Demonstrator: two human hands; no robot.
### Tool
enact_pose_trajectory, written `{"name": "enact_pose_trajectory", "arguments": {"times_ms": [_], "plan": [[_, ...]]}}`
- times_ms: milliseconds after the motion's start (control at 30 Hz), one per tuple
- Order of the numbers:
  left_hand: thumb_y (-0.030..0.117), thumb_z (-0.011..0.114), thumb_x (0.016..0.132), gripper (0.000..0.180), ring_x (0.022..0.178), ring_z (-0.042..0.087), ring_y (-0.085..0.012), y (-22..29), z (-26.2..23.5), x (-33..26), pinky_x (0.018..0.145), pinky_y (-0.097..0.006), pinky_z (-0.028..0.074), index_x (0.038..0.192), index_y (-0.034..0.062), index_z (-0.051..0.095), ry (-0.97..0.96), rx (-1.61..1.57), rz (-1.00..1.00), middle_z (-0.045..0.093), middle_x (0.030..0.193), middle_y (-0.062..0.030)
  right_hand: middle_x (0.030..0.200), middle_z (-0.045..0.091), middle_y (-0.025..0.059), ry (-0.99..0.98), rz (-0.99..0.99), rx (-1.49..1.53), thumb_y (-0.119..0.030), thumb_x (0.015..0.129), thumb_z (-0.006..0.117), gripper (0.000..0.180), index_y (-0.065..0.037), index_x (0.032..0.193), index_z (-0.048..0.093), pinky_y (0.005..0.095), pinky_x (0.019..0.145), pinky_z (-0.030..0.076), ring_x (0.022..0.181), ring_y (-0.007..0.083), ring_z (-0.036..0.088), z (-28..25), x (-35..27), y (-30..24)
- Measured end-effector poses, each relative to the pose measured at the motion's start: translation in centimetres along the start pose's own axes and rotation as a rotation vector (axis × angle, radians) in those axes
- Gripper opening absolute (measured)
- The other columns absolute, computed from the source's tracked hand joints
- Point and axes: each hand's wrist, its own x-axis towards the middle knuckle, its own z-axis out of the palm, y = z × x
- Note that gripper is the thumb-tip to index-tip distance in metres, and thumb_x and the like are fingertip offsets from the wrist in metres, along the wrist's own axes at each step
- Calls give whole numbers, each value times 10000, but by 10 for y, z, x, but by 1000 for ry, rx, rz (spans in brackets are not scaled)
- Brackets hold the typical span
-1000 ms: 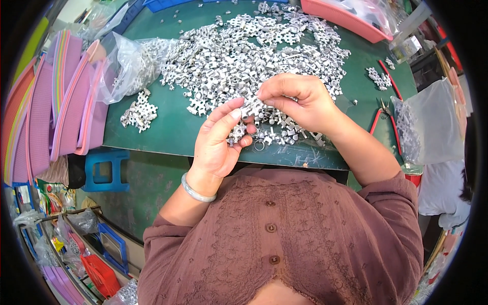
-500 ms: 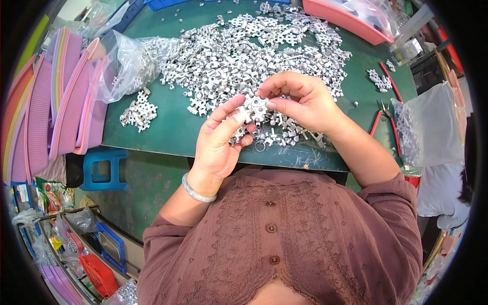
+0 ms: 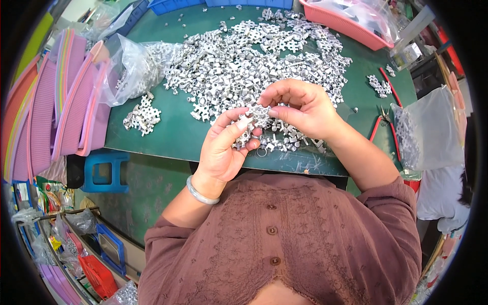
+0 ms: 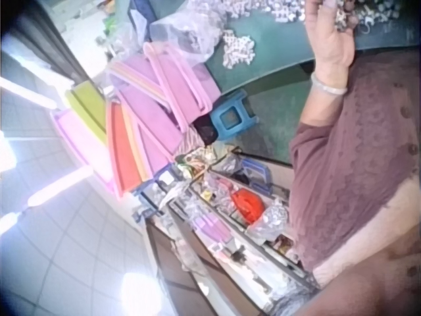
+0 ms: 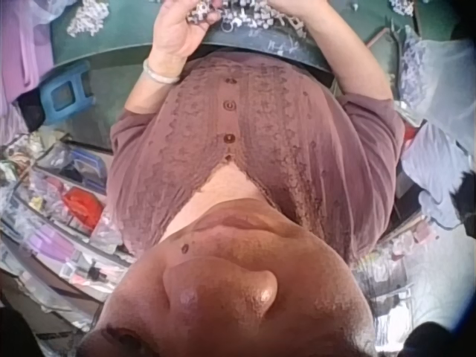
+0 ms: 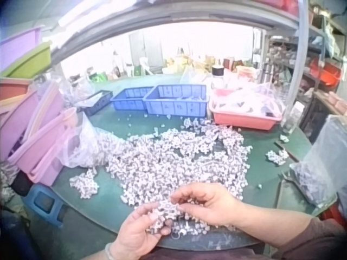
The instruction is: The person picks up and connects small silver puzzle-piece-shaped components by hand on a green workbench. The person uses red-handled pliers to trim or adjust parts and moves finished assemblies into plastic bags.
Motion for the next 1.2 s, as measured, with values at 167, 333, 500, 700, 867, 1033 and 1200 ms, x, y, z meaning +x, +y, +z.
{"name": "enact_pose_trajectory", "arguments": {"times_ms": [167,333,500,700,867,1033,1200], "plan": [[82,531,827,196,784,549,-189,-1,3,-2,610,-281,452,1023,95,533,34,19,-13,564,940,-75,941,586,52,-3,-19,2,67,771,536,258,1,1020,544,249,804,441,880,108,548,0,-2,3],[85,548,826,169,780,559,-165,-2,2,-2,619,-275,466,996,95,551,14,-25,-9,578,939,-59,958,583,65,-22,-13,76,76,766,529,289,4,1046,531,256,828,433,908,117,547,1,-2,0],[80,545,829,156,802,570,-177,-2,1,-3,635,-280,479,984,98,548,12,-36,7,581,933,-62,962,585,70,-20,3,109,76,767,527,287,6,1046,531,258,835,434,916,119,548,1,-2,-2],[114,550,832,82,798,582,-195,-8,3,-7,611,-272,477,910,116,528,5,20,-15,577,910,-57,897,606,54,-50,18,-14,39,773,557,229,5,999,558,246,781,457,838,106,567,2,-4,0],[104,553,820,83,755,586,-190,-3,4,-15,546,-251,461,885,116,503,67,-9,-44,574,849,-61,858,611,43,-117,8,-169,-29,774,588,216,-10,989,570,245,742,457,805,93,561,3,-4,-3],[50,453,799,335,758,557,-245,42,-7,-13,524,-266,446,1130,103,450,106,-84,138,536,931,-122,837,602,28,-53,138,-192,-73,801,573,168,-2,953,582,230,688,449,754,75,542,-3,-2,-6],[38,486,793,272,747,537,-223,139,-23,5,545,-256,460,1064,41,484,286,234,589,524,919,-96,755,595,19,-29,224,-273,-90,801,577,162,0,935,591,221,636,437,696,68,530,-16,1,-3]]}}
